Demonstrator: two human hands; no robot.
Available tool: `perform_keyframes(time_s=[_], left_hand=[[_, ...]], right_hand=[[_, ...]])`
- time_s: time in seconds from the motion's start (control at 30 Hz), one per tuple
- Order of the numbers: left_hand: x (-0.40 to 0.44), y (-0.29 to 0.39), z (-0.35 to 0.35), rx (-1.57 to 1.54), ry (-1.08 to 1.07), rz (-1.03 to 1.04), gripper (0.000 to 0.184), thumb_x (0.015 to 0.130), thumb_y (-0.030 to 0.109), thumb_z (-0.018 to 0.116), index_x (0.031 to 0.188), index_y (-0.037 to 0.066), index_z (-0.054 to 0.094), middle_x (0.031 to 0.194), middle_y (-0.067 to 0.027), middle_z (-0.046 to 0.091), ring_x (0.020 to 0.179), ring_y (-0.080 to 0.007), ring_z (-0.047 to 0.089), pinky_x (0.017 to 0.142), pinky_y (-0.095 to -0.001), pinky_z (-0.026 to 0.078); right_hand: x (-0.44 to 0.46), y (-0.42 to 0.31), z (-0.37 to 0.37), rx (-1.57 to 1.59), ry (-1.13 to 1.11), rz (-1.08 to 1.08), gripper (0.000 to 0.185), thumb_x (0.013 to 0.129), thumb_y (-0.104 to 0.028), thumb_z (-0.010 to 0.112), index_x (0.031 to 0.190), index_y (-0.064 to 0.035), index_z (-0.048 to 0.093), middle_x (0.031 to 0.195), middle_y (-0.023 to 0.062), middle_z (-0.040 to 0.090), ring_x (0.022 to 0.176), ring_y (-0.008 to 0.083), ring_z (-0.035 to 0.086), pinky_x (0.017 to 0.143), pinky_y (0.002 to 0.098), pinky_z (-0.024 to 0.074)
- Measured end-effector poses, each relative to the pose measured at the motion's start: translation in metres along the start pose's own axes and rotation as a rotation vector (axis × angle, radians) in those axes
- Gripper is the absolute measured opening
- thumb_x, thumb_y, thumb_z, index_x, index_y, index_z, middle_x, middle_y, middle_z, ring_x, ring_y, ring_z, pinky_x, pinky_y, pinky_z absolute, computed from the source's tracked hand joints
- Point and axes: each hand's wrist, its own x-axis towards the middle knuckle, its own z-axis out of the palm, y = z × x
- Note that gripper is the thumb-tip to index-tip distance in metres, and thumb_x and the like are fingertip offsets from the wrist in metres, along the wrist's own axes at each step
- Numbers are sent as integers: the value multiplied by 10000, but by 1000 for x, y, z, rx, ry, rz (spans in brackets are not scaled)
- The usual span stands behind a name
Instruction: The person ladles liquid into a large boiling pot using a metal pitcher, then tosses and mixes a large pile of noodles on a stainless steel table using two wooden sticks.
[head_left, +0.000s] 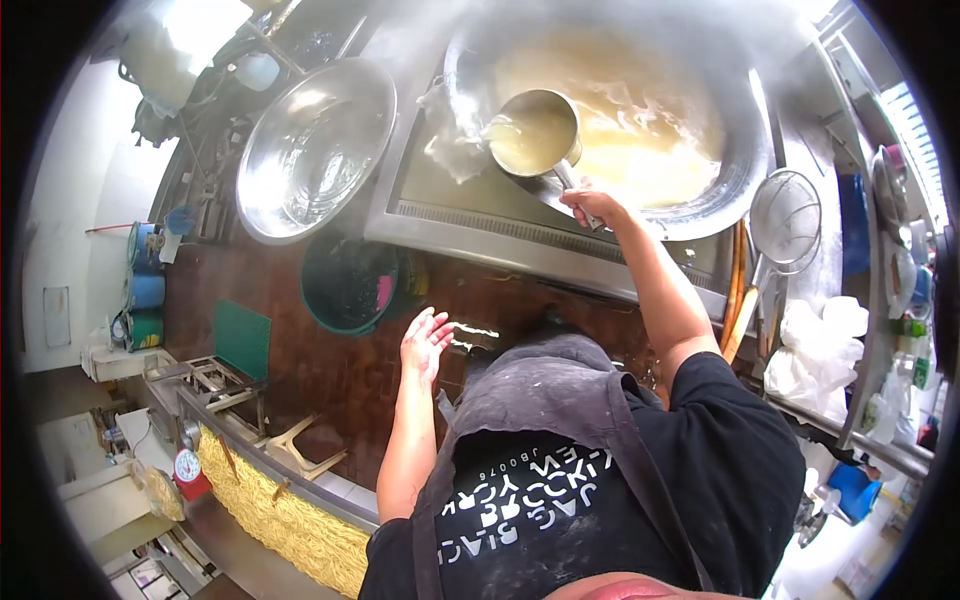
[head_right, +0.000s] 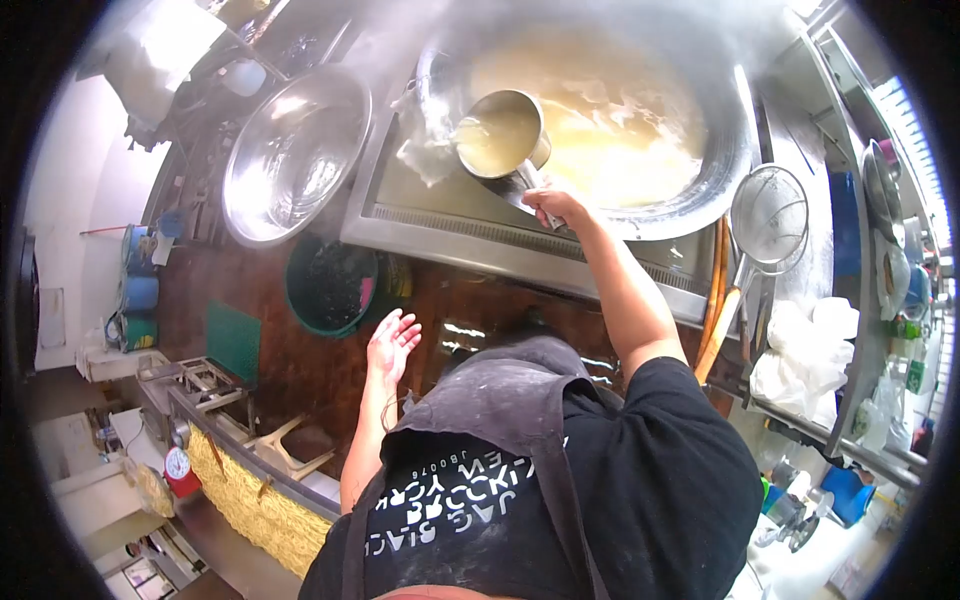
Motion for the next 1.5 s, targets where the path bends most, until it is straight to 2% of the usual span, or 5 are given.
perform_keyframes(time_s=[0.5,1.03,1.1,1.27,1.5], left_hand=[[-8,-8,-12,-31,37,2,436,1025,230,549,1406,32,470,1179,-144,663,1004,-254,669,874,-393,545],[2,-8,-1,-70,11,5,382,1027,193,545,1370,35,489,1176,-158,659,972,-262,687,825,-373,569],[5,-9,3,-64,11,-1,379,1025,191,549,1366,35,494,1178,-158,659,971,-261,687,823,-373,568],[6,-5,22,-48,36,-6,378,1019,188,563,1360,34,502,1182,-158,661,976,-259,686,818,-378,565],[23,-7,38,-14,-14,-40,395,1002,167,581,1365,34,500,1202,-166,655,1001,-265,683,879,-406,562]], right_hand=[[4,-77,65,-359,247,9,438,887,-208,610,1205,57,467,599,80,578,496,189,588,447,366,481],[38,-53,97,-753,594,-215,438,913,-258,614,1241,16,522,971,262,669,857,416,667,783,492,538],[98,14,91,-984,858,-564,403,934,-266,593,1224,10,550,966,238,678,859,390,675,777,476,541],[17,-83,104,-442,442,-10,441,1016,-310,416,1317,-11,537,1223,234,638,1101,432,608,990,474,463],[36,-72,126,-730,498,-269,405,1026,-168,367,1376,19,448,1288,254,595,1113,427,611,959,489,482]])
